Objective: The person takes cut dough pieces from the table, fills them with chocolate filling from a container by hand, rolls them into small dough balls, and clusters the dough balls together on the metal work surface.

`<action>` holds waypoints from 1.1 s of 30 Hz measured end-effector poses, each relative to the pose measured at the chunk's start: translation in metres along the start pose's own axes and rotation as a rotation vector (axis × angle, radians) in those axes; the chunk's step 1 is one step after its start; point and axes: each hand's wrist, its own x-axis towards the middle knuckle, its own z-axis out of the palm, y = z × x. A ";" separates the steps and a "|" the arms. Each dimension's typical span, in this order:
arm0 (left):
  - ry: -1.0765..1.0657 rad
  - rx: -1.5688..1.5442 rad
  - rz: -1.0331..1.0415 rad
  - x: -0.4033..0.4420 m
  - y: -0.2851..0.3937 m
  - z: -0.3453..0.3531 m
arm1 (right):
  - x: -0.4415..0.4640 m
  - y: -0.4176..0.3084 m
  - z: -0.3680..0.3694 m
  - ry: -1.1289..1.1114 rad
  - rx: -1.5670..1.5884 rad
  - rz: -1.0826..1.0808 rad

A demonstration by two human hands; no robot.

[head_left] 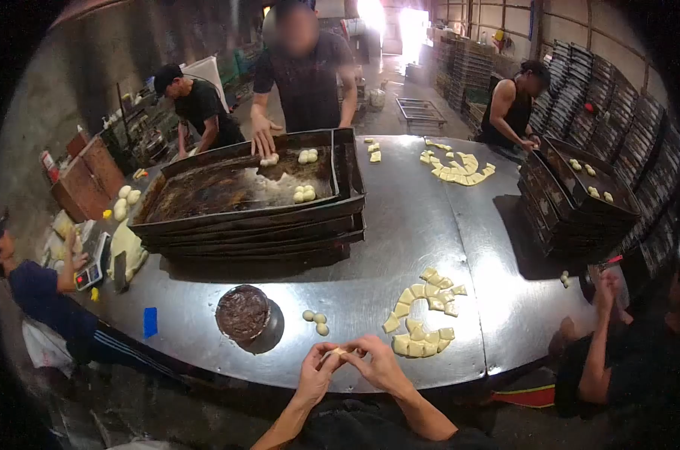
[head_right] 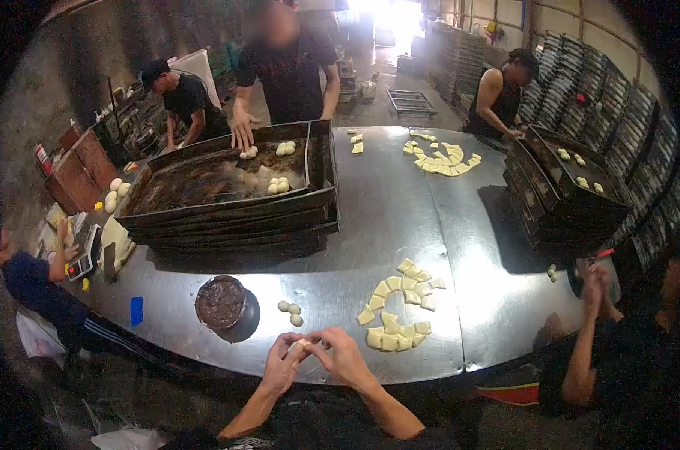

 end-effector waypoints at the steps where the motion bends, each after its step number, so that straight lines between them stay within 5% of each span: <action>1: -0.009 0.059 0.059 0.002 0.000 -0.001 | 0.000 0.000 0.002 -0.004 0.001 0.000; 8: -0.073 0.396 0.151 0.005 0.002 -0.016 | -0.002 0.011 0.014 0.056 -0.180 -0.123; 15: -0.048 0.366 0.275 0.008 -0.010 -0.007 | -0.002 0.028 0.023 0.041 -0.265 -0.191; 17: 0.006 0.617 0.392 0.009 -0.007 -0.007 | 0.002 0.064 0.031 0.085 -0.398 -0.227; 21: 0.016 0.552 0.349 0.005 -0.004 -0.015 | -0.029 0.149 0.050 -0.048 -0.642 -0.287; 25: 0.062 0.581 0.327 -0.001 0.004 -0.029 | -0.045 0.148 0.045 -0.096 -0.659 -0.465; 31: 0.143 0.533 0.237 -0.006 0.001 -0.028 | -0.009 0.165 0.077 0.068 -0.756 -0.284; 33: 0.120 0.528 0.232 -0.006 0.008 -0.026 | -0.031 0.171 0.105 0.078 -0.767 -0.469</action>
